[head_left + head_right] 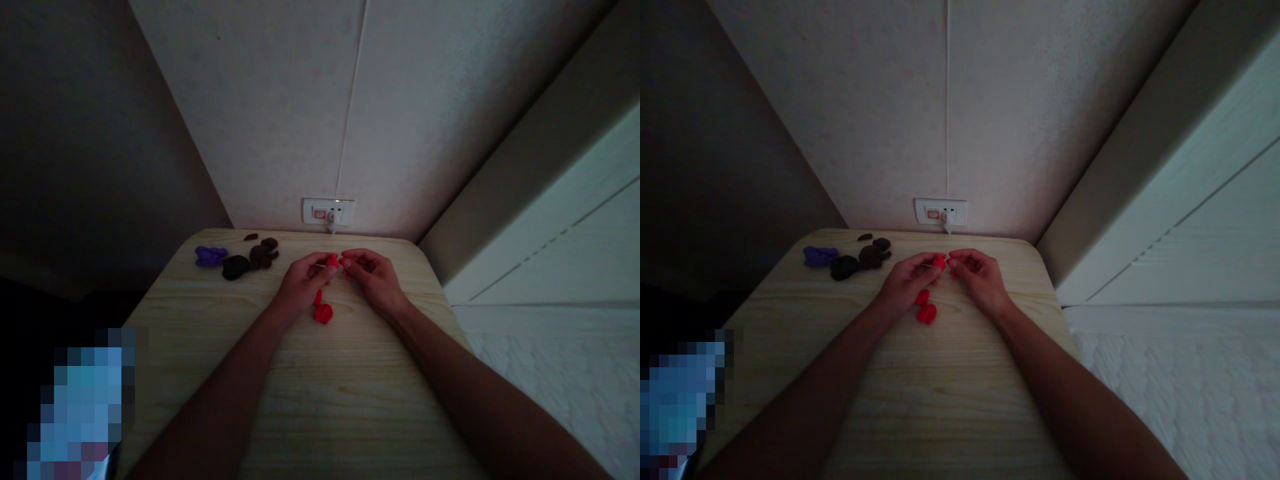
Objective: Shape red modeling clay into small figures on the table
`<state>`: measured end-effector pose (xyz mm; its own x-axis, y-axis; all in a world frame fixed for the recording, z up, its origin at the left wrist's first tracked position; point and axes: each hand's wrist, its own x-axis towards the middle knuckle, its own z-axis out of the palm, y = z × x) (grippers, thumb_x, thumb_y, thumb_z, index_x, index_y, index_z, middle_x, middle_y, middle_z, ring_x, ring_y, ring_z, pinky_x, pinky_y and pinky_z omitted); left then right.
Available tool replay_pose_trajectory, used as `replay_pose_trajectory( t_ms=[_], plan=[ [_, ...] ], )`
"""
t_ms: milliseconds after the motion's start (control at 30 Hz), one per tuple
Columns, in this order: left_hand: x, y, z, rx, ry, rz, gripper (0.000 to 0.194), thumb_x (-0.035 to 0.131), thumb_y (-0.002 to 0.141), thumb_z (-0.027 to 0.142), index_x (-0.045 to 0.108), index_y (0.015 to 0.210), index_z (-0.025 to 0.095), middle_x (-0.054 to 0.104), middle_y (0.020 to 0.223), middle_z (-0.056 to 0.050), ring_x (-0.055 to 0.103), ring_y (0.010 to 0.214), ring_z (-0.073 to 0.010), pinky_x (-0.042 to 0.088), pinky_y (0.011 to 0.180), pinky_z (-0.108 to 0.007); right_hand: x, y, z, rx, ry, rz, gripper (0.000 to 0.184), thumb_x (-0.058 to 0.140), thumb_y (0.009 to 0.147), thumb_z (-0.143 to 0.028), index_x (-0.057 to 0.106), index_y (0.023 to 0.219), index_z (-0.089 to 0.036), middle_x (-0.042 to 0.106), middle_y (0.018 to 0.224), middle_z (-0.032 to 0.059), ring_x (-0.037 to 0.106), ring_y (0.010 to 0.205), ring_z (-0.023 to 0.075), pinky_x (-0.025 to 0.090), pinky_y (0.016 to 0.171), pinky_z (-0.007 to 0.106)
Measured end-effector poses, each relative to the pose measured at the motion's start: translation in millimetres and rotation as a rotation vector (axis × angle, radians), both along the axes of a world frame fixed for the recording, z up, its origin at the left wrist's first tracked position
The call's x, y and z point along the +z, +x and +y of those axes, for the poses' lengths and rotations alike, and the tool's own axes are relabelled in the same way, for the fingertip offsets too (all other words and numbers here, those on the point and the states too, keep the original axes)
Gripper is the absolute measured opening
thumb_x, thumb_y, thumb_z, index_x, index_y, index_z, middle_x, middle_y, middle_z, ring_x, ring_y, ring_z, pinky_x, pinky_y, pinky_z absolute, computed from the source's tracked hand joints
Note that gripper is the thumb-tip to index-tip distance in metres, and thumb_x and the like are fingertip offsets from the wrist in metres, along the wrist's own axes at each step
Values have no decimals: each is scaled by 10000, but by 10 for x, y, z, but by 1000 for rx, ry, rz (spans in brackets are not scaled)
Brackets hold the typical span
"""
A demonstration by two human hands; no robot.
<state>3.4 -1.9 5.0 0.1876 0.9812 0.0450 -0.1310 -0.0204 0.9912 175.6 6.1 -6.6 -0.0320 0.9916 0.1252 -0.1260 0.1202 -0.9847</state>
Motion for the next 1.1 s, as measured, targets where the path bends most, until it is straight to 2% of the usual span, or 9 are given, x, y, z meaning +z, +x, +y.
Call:
replay_pose_trajectory(
  t_ms=[133,400,567,700,800,933,1100],
  plan=[
    [-35,-5,35,4,26,-5,352,802,748,389,717,1008,168,733,914,-70,646,763,-162,535,682,-274,29,-15,-15,-19,14,-13,274,856,714,-409,765,879,-210,721,742,9,608,636,140,504,649,279],
    [-31,-2,13,22,5,13,290,788,765,376,711,966,182,734,900,-69,647,765,-171,526,635,-267,30,-8,-30,-34,46,-73,279,849,716,-436,783,871,-214,714,704,14,598,601,147,496,601,286],
    [-43,-2,14,11,21,3,303,801,758,377,717,971,177,736,885,-66,656,785,-175,541,679,-279,27,-10,-35,-13,44,-76,276,857,708,-434,785,862,-217,708,690,13,595,593,148,483,575,278],
    [-29,-9,7,15,-22,-6,306,798,760,375,729,984,179,729,832,-63,648,750,-177,521,612,-265,46,-14,-42,-15,51,-91,263,843,731,-429,775,860,-210,691,662,6,578,571,138,472,561,269],
    [-23,-15,11,33,-67,-38,320,794,761,386,739,999,180,740,882,-70,657,753,-173,522,611,-264,56,-12,-34,-45,17,-45,264,813,767,-448,745,841,-204,669,645,-4,557,549,128,455,538,256],
    [-56,-16,44,41,-91,-149,373,816,725,427,742,992,177,750,944,-82,678,742,-166,555,699,-305,49,-8,-20,-43,-5,55,286,786,789,-467,700,818,-195,701,765,11,555,556,105,448,520,234],
    [-73,-13,58,38,-90,-176,396,809,733,434,735,1014,165,754,1011,-92,700,764,-170,572,772,-331,52,-16,-24,-30,-14,47,306,798,770,-465,675,814,-188,716,820,22,562,551,96,460,507,221]
  ],
)
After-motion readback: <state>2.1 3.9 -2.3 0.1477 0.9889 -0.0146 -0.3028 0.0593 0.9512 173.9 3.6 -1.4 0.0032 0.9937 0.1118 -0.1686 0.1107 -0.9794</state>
